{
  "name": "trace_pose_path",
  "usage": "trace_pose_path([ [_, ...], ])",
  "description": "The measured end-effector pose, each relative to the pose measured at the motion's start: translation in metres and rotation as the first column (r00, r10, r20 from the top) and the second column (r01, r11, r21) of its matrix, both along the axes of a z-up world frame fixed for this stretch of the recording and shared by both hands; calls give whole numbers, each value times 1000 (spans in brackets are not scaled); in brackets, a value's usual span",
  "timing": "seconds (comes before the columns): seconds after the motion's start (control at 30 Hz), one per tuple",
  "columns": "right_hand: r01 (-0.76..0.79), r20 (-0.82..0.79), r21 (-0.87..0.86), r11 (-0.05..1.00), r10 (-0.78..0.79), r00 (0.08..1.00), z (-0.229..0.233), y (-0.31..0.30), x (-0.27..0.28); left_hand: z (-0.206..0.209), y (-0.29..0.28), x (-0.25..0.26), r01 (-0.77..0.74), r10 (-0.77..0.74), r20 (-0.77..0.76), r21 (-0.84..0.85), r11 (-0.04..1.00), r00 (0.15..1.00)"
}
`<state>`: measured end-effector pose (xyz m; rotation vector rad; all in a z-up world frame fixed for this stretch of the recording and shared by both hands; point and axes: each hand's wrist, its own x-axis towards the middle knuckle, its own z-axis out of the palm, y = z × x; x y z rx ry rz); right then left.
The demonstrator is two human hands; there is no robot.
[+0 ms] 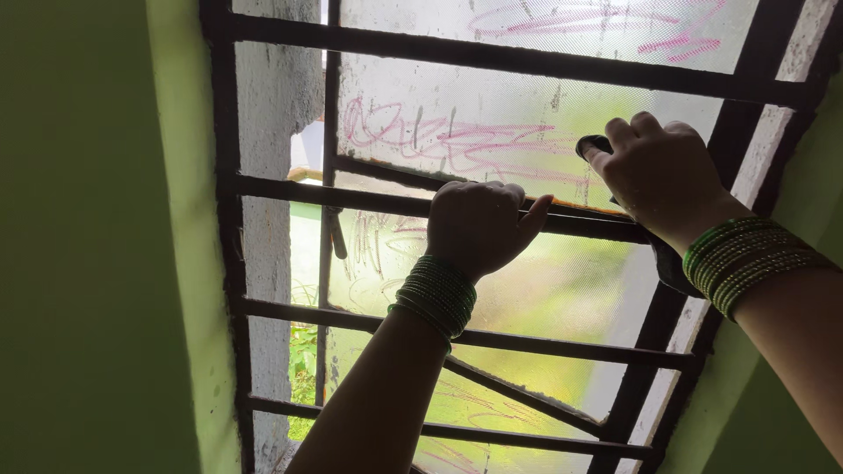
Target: The person wipes the glass of a barred window using a cloth, moving their hands across the panes and along the metal bars.
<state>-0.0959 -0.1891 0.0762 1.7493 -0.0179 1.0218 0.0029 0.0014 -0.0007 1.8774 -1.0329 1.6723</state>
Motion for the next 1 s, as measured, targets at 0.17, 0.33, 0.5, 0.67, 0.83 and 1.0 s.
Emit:
trace_pose_path([
  [0.17,-32,-8,67,997,32,999,-2,0,-3,1,2,0,38,-38,7,1,999,999],
  [0.33,44,-51,64,997,-41,998,-9,-14,-27,1,0,0,19,-19,-23,9,1000,1000],
  [0.5,81,-45,69,994,-78,996,-11,-20,-38,0,-2,1,32,-32,9,-13,999,999],
  [0.67,-43,-3,129,991,44,999,-2,-14,-17,-1,0,1,47,-47,0,-9,999,999],
  [0.83,-90,82,79,993,84,993,18,-5,14,-2,2,3,57,-57,43,-4,998,997],
  [1.0,-82,84,86,993,75,994,15,-3,16,-2,1,3,30,-30,51,8,1000,998],
])
